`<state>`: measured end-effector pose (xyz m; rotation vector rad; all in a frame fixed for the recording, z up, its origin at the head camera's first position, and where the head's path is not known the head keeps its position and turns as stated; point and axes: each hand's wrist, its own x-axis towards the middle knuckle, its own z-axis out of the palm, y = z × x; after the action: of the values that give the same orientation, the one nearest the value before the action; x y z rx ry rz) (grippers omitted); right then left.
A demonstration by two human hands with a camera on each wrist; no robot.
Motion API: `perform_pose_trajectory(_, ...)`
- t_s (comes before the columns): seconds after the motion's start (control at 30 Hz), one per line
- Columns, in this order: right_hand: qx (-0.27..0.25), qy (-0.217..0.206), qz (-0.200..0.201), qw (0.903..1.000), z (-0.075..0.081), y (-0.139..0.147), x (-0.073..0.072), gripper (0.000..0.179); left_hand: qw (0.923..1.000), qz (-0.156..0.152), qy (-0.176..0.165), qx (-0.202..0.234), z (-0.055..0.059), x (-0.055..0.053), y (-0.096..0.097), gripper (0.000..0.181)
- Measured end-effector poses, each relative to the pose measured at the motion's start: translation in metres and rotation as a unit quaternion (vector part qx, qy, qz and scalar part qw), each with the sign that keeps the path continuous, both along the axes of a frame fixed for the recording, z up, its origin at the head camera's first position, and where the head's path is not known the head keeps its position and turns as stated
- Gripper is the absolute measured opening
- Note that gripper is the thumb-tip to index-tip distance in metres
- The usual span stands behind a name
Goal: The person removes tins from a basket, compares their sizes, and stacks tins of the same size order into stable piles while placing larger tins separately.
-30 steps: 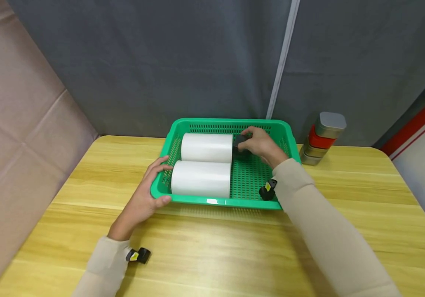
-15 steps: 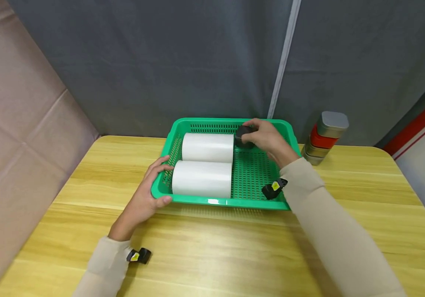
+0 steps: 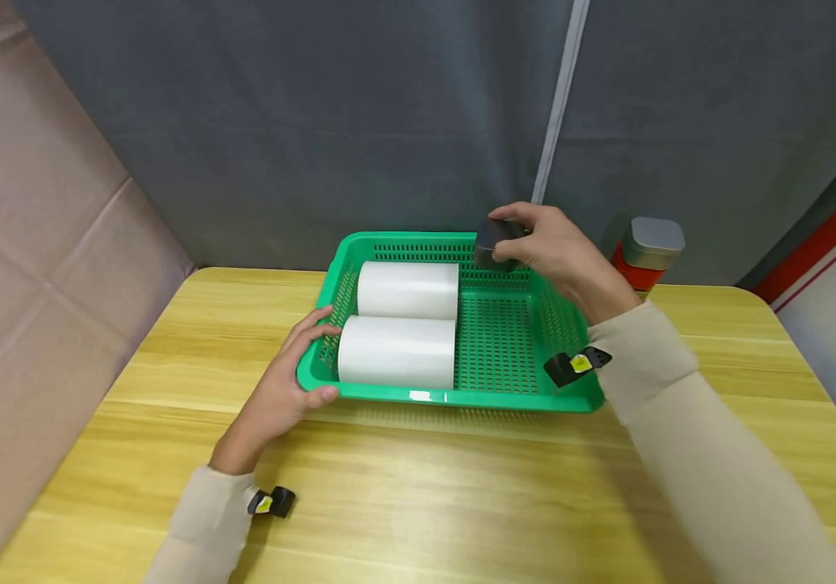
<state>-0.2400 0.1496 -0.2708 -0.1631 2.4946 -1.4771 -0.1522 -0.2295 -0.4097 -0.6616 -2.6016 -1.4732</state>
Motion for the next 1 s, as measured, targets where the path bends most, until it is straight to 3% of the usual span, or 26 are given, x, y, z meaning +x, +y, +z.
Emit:
perform_pose_trajectory(0.4,0.077,0.056,0.009,0.9954,0.030,0.056,0.013,0.062,0.9997,0.016,-0.011,-0.011,0.008,0.002,0.000,0.083)
perform_pose_trajectory(1.0,0.118,0.064,-0.043,0.9900,0.024,0.153,0.010,0.062,0.9999,0.009,-0.012,0.005,0.004,0.001,0.000,0.084)
